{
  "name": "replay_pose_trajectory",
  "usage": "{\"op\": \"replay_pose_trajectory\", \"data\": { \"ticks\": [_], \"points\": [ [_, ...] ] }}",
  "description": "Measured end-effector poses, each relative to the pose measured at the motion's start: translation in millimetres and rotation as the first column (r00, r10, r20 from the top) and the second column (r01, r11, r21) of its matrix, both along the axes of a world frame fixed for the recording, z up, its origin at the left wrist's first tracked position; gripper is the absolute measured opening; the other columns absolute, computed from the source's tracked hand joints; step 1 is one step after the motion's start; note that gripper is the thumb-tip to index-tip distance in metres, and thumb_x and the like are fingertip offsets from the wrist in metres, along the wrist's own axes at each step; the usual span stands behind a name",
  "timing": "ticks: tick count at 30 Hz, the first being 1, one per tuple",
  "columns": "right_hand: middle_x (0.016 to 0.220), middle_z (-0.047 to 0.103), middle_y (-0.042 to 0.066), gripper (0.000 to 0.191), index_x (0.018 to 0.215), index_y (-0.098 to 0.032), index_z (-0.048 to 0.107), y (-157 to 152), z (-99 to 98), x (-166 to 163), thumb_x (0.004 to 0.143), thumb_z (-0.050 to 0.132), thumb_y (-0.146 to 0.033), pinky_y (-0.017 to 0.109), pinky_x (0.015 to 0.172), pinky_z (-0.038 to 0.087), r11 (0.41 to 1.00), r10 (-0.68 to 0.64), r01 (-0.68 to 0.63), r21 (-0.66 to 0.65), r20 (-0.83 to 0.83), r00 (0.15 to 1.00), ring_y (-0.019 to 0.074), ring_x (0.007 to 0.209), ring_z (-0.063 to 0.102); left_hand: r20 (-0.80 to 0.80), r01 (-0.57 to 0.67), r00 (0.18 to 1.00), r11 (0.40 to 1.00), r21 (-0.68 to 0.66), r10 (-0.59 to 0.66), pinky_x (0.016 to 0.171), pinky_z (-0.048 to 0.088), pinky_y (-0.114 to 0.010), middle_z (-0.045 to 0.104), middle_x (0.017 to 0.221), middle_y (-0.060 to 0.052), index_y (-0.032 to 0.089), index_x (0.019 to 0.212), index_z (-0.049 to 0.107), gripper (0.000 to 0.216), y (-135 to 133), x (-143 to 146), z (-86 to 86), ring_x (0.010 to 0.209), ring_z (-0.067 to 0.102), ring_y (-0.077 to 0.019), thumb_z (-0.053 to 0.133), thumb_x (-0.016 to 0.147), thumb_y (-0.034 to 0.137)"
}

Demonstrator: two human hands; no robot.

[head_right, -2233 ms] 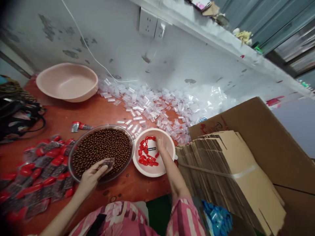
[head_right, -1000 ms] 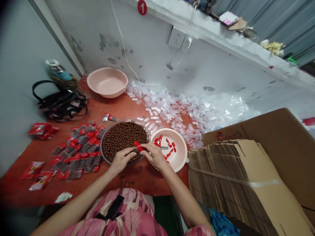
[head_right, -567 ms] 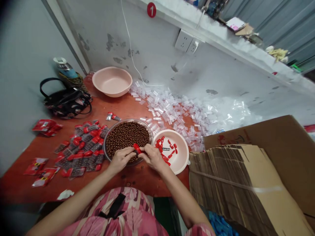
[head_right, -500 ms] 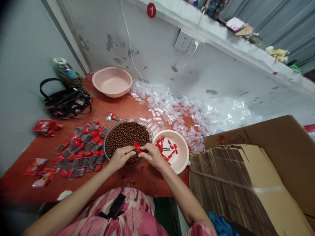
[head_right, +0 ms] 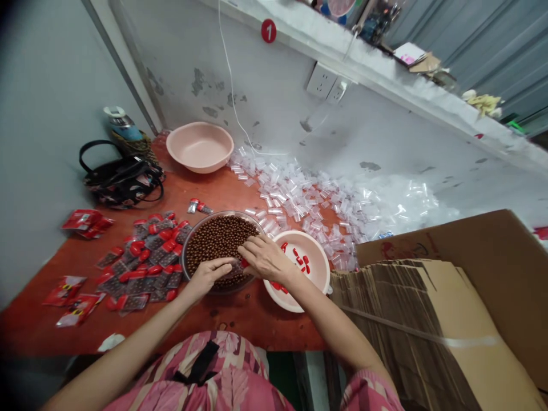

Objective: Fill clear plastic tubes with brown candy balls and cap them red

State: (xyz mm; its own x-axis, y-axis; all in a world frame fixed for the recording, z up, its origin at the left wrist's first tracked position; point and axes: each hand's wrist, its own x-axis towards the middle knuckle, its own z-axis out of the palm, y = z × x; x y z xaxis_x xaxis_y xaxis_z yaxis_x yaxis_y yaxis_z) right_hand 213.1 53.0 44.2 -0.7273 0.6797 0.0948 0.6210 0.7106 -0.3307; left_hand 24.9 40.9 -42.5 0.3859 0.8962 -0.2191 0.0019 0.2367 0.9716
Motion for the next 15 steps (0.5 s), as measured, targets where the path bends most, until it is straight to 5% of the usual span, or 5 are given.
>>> {"op": "replay_pose_trajectory", "data": {
  "ticks": [4,8,10,12,15],
  "points": [
    [0.091,0.059,0.011,0.031,0.106,-0.016,0.052,-8,-35.7,1,0.081,0.046,-0.033,0.035,0.077,0.04,0.988,-0.153,0.149,-0.044,-0.127,0.98,0.0201,0.088,0.05,0.045,-0.099,0.994,0.99,-0.097,0.104,0.084,0.043,-0.036,0.066,0.095,-0.006,0.016,0.09,0.066,0.029,-2,-2,-7.1,0.088,0.059,-0.0217,0.06,0.067,0.032],
    [0.09,0.059,0.008,0.027,0.098,-0.019,0.057,-9,-58.7,8,0.076,0.054,-0.034,0.033,0.078,0.04,0.937,-0.295,0.22,-0.273,-0.276,0.915,0.0179,0.086,0.051,0.13,-0.098,0.983,0.968,-0.232,0.13,0.084,0.043,-0.037,0.066,0.093,-0.007,0.015,0.09,0.065,0.03,-2,-1,-8.3,0.086,0.06,-0.0212,0.064,0.065,0.031],
    [0.087,0.06,0.006,0.028,0.093,-0.018,0.059,-8,-65.7,12,0.071,0.06,-0.036,0.032,0.075,0.041,0.818,-0.501,0.323,-0.476,-0.315,0.806,0.0175,0.082,0.053,0.235,-0.081,0.958,0.938,-0.338,0.167,0.081,0.045,-0.038,0.066,0.092,-0.006,0.016,0.094,0.063,0.031,-3,1,-8.6,0.082,0.061,-0.0198,0.063,0.067,0.031],
    [0.079,0.061,0.004,0.027,0.087,-0.016,0.06,-9,-72.5,13,0.068,0.061,-0.036,0.03,0.068,0.043,0.607,-0.728,0.348,-0.714,-0.324,0.604,0.015,0.072,0.055,0.317,-0.092,0.92,0.913,-0.397,0.231,0.079,0.047,-0.036,0.065,0.094,-0.007,0.016,0.097,0.061,0.032,-4,3,-8.1,0.082,0.061,-0.0185,0.061,0.069,0.031],
    [0.069,0.059,0.0,0.023,0.08,-0.014,0.059,-17,-82.3,4,0.065,0.063,-0.032,0.025,0.059,0.043,0.36,-0.9,0.155,-0.92,-0.298,0.319,0.0098,0.058,0.052,0.36,-0.105,0.895,0.909,-0.404,0.264,0.078,0.047,-0.031,0.061,0.104,-0.008,0.015,0.099,0.059,0.033,-6,8,-4.8,0.092,0.057,-0.0188,0.061,0.069,0.03]
  ]
}}
